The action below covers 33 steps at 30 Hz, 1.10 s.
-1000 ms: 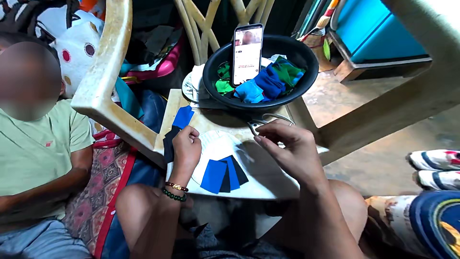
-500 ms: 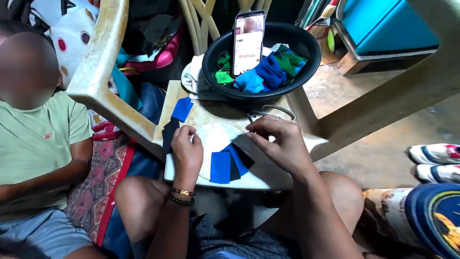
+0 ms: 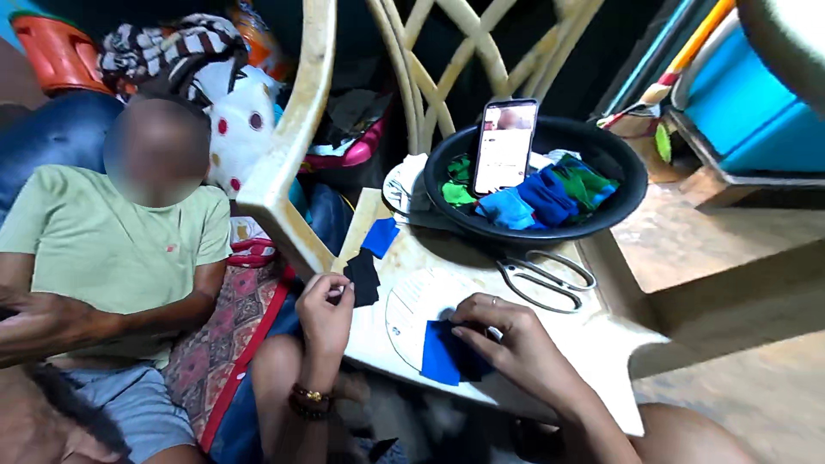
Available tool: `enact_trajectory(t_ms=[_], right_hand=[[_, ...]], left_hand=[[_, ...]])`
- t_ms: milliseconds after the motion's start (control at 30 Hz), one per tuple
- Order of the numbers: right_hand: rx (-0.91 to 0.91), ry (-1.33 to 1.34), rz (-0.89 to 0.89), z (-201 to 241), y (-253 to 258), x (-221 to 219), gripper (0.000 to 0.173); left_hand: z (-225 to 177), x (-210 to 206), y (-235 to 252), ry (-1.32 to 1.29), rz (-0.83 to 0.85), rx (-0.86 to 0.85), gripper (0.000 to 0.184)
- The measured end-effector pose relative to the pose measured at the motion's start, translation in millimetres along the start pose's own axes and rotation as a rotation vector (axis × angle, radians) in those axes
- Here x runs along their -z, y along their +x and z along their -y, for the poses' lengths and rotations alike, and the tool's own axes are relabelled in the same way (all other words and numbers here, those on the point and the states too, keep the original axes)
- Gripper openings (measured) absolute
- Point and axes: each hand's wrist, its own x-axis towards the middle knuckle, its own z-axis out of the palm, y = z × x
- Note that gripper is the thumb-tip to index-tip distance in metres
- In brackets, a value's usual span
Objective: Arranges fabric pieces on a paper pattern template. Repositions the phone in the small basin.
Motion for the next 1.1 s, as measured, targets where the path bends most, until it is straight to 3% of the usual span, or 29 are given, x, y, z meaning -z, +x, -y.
enact_trajectory(t_ms=[100, 200, 300, 500, 600, 733, 967, 1100], right_hand=[[0.003, 0.004, 0.006, -0.8, 1.0, -6.0, 0.015], [0.003, 0.003, 0.013, -0.4, 2.8, -11.7, 0.016], [-0.005, 0.011, 0.042, 0.3, 3.3, -17.3, 0.016], [0.001, 0.027, 0.072, 0.7, 4.9, -25.3, 0.016], [0.005, 0.031, 0.077, 0.5, 6.1, -28.3, 0.015], [0.003, 0.026, 0.077, -1.5, 4.8, -28.9, 0.016], [0.005, 0.016, 0.057, -1.6, 4.0, -22.5, 0.018], [-0.019, 0.036, 0.037, -2.0, 3.0, -21.2, 0.017]], left_hand=[[8.5, 15.6, 18.0, -0.011, 0.246, 0.003, 0.016], [11.7, 20.6, 26.5, 0.022, 0.534, -0.128, 0.023], [16.4, 20.1, 29.8, 0.044, 0.628, -0.214, 0.023], [20.2, 20.2, 27.7, 0.115, 0.405, -0.078, 0.030], [10.6, 14.2, 21.8, 0.194, 0.399, 0.020, 0.038], [7.5, 7.9, 18.8, 0.214, 0.385, 0.089, 0.018], [8.0, -0.6, 15.1, 0.013, 0.232, 0.025, 0.010], [2.5, -8.3, 18.9, -0.243, 0.216, 0.100, 0.010]])
